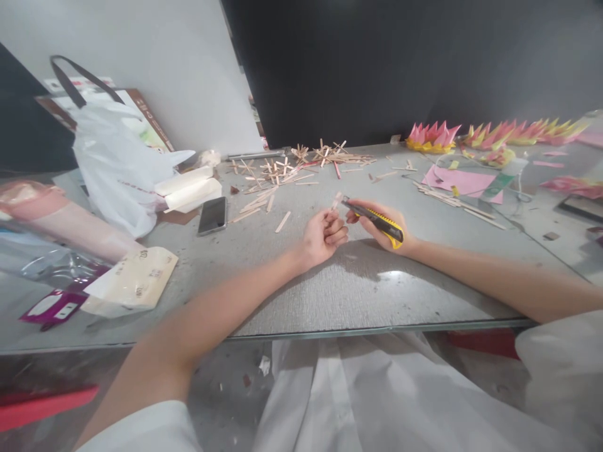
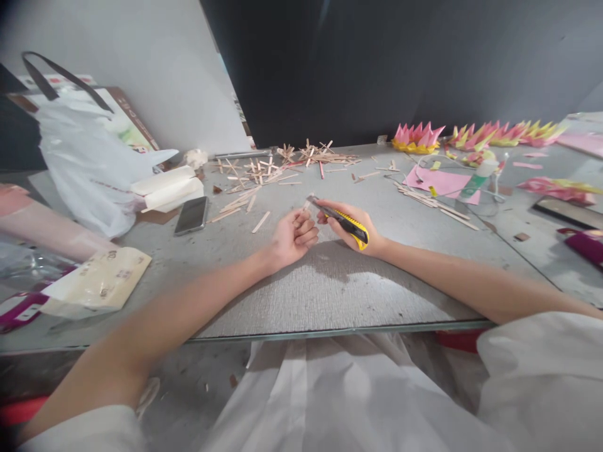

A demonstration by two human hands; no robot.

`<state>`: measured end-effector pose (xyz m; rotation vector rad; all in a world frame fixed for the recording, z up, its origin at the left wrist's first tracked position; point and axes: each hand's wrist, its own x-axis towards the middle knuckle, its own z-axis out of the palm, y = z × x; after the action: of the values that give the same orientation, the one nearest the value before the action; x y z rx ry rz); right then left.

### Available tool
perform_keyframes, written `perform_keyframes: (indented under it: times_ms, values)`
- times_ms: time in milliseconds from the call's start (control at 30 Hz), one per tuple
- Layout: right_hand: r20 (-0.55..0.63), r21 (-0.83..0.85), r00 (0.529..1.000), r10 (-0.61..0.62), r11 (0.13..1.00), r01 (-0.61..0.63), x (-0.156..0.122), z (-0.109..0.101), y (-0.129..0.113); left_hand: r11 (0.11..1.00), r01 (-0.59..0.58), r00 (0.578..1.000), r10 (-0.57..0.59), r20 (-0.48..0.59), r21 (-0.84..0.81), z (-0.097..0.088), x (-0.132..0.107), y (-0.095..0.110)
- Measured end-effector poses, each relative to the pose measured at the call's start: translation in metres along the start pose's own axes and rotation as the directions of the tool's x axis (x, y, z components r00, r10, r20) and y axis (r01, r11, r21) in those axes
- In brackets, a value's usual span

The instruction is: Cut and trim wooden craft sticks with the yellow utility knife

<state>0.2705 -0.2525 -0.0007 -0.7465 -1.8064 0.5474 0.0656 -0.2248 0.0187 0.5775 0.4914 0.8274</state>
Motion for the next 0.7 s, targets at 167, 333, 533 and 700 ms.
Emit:
perform_keyframes:
  times_ms: [167,333,533,700]
  values:
    - [-0.352,-0.004,0.936,-0.026,1.0,0.027,0.003,0.002,0.008,0.999,-0.012,0.998,0.01,-0.06,-0.035,0.0,0.0,-0.002]
    - [-0.36,0.018,0.932,0.032,0.999,-0.028,0.008,-0.001,0.02,0.999,0.052,0.998,-0.052,0.017,-0.005,0.005,-0.003,-0.002]
    - [-0.325,0.069,0.943,0.075,0.996,-0.056,0.006,0.001,0.021,0.986,0.164,0.974,-0.167,0.155,0.029,0.012,-0.014,0.0]
    - [-0.295,0.059,0.954,0.059,0.997,-0.044,0.005,0.001,0.014,0.982,0.184,0.968,-0.189,0.166,0.04,0.012,-0.016,-0.001]
